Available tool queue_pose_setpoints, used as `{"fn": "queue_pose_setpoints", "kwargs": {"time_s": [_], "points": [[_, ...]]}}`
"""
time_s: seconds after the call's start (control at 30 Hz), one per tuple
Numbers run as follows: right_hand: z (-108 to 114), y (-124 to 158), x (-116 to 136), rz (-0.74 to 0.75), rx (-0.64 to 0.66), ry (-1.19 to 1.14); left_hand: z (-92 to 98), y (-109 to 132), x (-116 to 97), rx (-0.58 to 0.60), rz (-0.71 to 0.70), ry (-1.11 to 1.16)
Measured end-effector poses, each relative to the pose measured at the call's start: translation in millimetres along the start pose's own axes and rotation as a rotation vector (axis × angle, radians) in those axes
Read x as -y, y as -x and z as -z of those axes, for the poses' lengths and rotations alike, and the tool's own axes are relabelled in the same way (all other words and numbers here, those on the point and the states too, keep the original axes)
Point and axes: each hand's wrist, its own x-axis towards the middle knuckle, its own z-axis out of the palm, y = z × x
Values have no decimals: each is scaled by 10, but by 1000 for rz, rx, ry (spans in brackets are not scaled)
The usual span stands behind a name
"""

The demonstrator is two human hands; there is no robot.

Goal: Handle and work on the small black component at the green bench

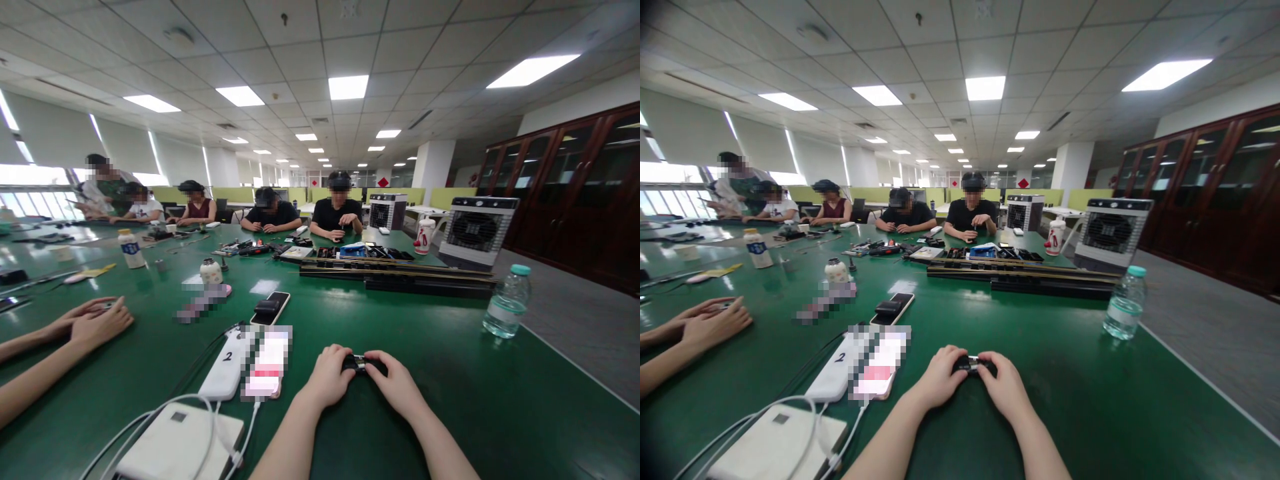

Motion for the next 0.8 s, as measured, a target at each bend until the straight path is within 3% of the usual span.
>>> {"fn": "queue_pose_setpoints", "kwargs": {"time_s": [0.37,0.8], "points": [[-66,-5,-44,93,-20,74,-22,-5,29,-12,-13,4],[-87,-22,-77,80,-34,96,2,-10,33,-6,-16,16]]}}
